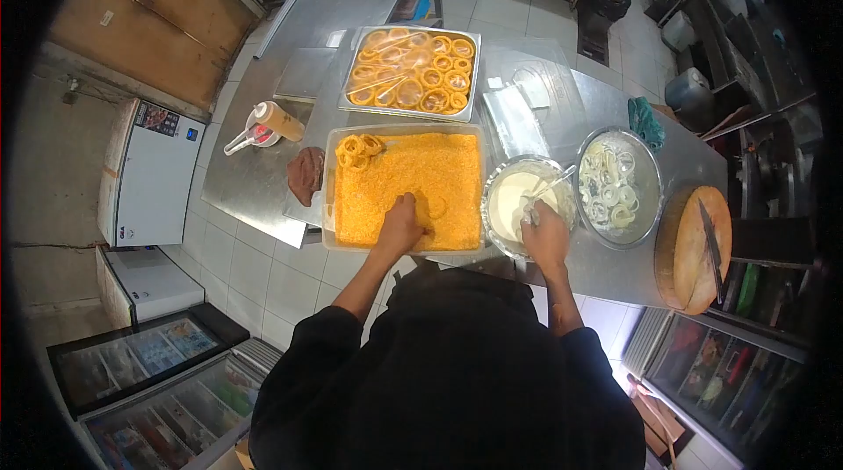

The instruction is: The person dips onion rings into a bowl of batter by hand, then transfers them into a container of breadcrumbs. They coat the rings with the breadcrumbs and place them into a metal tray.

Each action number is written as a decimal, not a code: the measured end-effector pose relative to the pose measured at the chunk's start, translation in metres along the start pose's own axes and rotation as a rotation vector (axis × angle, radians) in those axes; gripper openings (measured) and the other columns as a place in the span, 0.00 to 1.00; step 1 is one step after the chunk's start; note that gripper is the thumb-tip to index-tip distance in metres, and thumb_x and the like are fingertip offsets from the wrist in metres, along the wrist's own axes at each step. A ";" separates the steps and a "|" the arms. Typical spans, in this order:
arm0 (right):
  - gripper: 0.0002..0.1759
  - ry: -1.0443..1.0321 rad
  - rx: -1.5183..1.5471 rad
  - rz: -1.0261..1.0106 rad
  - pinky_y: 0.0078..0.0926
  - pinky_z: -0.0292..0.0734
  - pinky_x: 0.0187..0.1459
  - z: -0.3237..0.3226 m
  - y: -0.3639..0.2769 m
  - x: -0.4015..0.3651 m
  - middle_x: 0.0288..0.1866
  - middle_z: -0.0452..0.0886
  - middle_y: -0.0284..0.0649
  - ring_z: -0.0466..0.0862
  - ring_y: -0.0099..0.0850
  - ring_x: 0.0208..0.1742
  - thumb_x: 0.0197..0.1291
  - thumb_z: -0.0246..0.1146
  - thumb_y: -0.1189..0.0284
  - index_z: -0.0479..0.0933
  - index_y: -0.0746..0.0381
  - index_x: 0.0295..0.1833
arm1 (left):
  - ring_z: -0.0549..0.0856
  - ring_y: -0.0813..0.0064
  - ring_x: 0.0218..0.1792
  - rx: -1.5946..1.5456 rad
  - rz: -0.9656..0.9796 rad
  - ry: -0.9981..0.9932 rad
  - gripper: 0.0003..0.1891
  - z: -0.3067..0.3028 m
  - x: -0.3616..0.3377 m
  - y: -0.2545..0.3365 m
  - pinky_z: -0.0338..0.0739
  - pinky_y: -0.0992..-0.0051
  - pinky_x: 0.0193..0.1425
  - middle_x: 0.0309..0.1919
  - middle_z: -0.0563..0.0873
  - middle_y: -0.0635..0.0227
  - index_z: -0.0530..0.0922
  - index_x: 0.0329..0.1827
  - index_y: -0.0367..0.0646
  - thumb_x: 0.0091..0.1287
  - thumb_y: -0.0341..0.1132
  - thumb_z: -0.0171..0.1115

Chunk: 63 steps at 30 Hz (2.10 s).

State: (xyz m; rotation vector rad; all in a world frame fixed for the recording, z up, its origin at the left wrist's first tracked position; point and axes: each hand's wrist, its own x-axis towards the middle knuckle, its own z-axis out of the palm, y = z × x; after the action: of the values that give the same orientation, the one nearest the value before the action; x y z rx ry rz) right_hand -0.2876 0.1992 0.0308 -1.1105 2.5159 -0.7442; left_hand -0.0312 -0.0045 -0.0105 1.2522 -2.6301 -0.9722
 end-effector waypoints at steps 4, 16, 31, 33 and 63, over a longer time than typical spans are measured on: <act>0.23 0.031 0.015 -0.011 0.53 0.82 0.54 -0.001 -0.002 -0.002 0.49 0.89 0.58 0.87 0.60 0.53 0.57 0.73 0.69 0.84 0.65 0.58 | 0.86 0.39 0.53 -0.220 0.040 0.012 0.31 -0.027 0.005 0.016 0.83 0.54 0.58 0.54 0.84 0.43 0.77 0.59 0.37 0.57 0.36 0.83; 0.21 0.039 -0.006 -0.010 0.54 0.82 0.52 0.002 0.001 -0.001 0.48 0.89 0.55 0.87 0.59 0.52 0.57 0.73 0.69 0.83 0.63 0.56 | 0.74 0.46 0.69 0.130 0.232 0.048 0.28 0.005 0.005 0.022 0.72 0.51 0.69 0.64 0.78 0.52 0.88 0.54 0.42 0.55 0.50 0.83; 0.19 0.063 -0.005 -0.015 0.54 0.82 0.51 0.002 0.000 -0.001 0.46 0.89 0.57 0.87 0.60 0.50 0.56 0.72 0.69 0.83 0.64 0.53 | 0.84 0.44 0.56 0.095 -0.054 -0.013 0.41 0.000 -0.002 -0.011 0.82 0.50 0.55 0.53 0.81 0.49 0.71 0.66 0.41 0.52 0.39 0.87; 0.19 0.075 -0.010 -0.029 0.54 0.82 0.51 0.002 0.000 -0.001 0.45 0.89 0.58 0.87 0.61 0.50 0.56 0.72 0.69 0.83 0.64 0.53 | 0.87 0.45 0.48 -0.050 0.002 0.059 0.32 0.005 0.004 -0.023 0.83 0.54 0.56 0.48 0.84 0.48 0.74 0.61 0.40 0.55 0.32 0.83; 0.20 0.075 0.022 -0.038 0.53 0.82 0.53 0.005 0.004 -0.003 0.50 0.89 0.53 0.87 0.57 0.53 0.58 0.72 0.68 0.83 0.62 0.56 | 0.82 0.44 0.55 0.182 -0.084 0.036 0.31 0.003 -0.010 -0.001 0.81 0.50 0.57 0.57 0.79 0.48 0.75 0.60 0.38 0.57 0.38 0.81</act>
State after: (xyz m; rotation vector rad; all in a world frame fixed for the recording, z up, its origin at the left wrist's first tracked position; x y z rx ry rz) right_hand -0.2862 0.2018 0.0248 -1.1457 2.5483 -0.8372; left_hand -0.0246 0.0038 -0.0120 1.4136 -2.7095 -0.7266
